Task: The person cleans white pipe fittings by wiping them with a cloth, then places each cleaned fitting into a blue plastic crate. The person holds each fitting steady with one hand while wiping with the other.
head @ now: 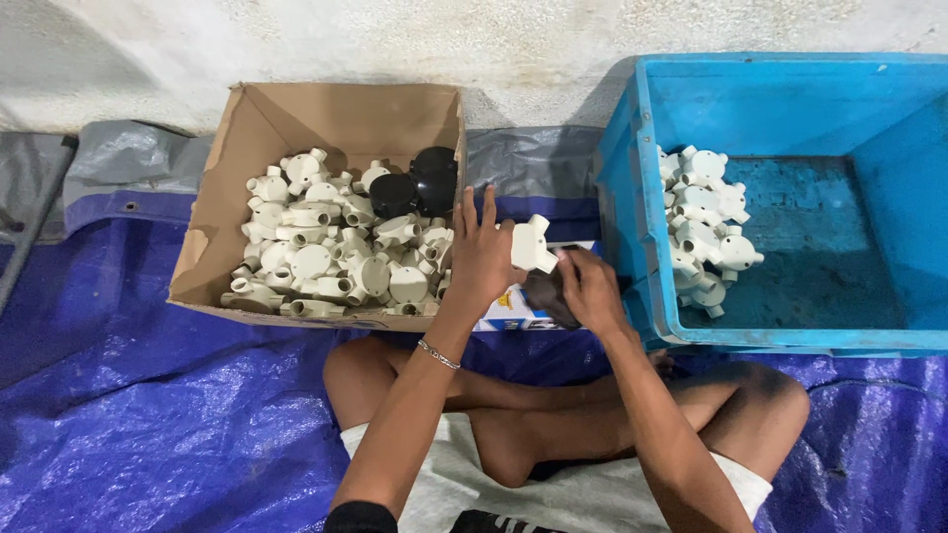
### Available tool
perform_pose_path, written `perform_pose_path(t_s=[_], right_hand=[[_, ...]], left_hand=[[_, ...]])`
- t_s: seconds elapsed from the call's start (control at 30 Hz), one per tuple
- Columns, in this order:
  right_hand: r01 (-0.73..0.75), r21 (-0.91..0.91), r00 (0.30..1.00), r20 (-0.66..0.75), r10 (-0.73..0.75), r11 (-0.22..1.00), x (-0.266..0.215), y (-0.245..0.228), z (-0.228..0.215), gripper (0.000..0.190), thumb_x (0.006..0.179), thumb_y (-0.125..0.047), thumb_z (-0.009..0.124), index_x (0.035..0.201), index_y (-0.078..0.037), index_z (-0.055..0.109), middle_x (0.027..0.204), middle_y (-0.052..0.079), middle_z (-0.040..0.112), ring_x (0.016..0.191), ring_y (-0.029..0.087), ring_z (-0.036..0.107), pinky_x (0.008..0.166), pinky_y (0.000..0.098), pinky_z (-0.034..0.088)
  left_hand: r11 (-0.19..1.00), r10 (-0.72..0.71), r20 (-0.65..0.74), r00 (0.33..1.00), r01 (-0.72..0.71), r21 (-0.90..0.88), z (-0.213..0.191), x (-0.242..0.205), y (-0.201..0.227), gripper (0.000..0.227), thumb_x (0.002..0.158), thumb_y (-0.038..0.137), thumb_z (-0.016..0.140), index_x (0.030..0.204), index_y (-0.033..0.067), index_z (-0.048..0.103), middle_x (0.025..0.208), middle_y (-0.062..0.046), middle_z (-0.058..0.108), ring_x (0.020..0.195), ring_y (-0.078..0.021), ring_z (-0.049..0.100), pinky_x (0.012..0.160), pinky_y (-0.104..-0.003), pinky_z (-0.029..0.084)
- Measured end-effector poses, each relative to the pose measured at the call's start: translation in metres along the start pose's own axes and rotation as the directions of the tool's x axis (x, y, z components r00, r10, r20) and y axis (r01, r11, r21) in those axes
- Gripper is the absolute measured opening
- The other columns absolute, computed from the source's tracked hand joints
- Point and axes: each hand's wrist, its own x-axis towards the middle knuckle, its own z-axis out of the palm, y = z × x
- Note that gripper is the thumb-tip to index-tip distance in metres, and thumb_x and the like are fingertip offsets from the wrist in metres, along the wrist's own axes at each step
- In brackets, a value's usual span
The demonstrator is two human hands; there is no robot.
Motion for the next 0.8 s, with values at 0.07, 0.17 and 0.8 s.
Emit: perform_pose_path(t_s=[0.07,0.17,0.8], right_hand=[[-0.124,0.104,0.984,0.141,0.109,0.987,0.003,-0.030,-0.029,0.028,0.104,-0.026,0.045,0.118,-0.005,0.057,0.101,0.031,0.059,0.092,0.047,0.065,0.070,0.0498,0.057],[-0.138,0.149,0.941,0.329,0.082,0.979,0.005,-0.082,-0.067,0.058,0.099,-0.025,0.050,0.148,0.001,0.033,0.132,0.040,0.042,0.107,0.054,0.058,0.076,0.0565,0.061],[0.324,-0.117,0.936,0.186,-0.300,0.939,0.046,-0.045,-0.194,0.073,0.070,-0.016,0.086,0.133,0.004,0.057,0.131,0.030,0.056,0.119,0.053,0.054,0.094,0.0584,0.048]], left_hand=[[1.000,0.004,0.040,0.999,-0.003,-0.014,0.013,0.003,-0.002,0.076,0.060,0.033,0.091,0.122,-0.0003,0.064,0.154,-0.028,0.029,0.144,-0.0563,0.014,0.118,-0.064,0.019],[0.999,0.022,0.090,0.996,-0.018,-0.041,0.023,0.006,-0.003,0.080,0.058,0.033,0.092,0.124,-0.0005,0.063,0.154,-0.028,0.027,0.144,-0.0576,0.011,0.118,-0.069,0.016],[0.895,0.372,-0.097,0.923,-0.385,-0.225,-0.022,0.088,0.107,0.073,0.052,0.030,0.094,0.115,0.0062,0.067,0.149,-0.025,0.034,0.141,-0.0580,0.017,0.111,-0.078,0.018]])
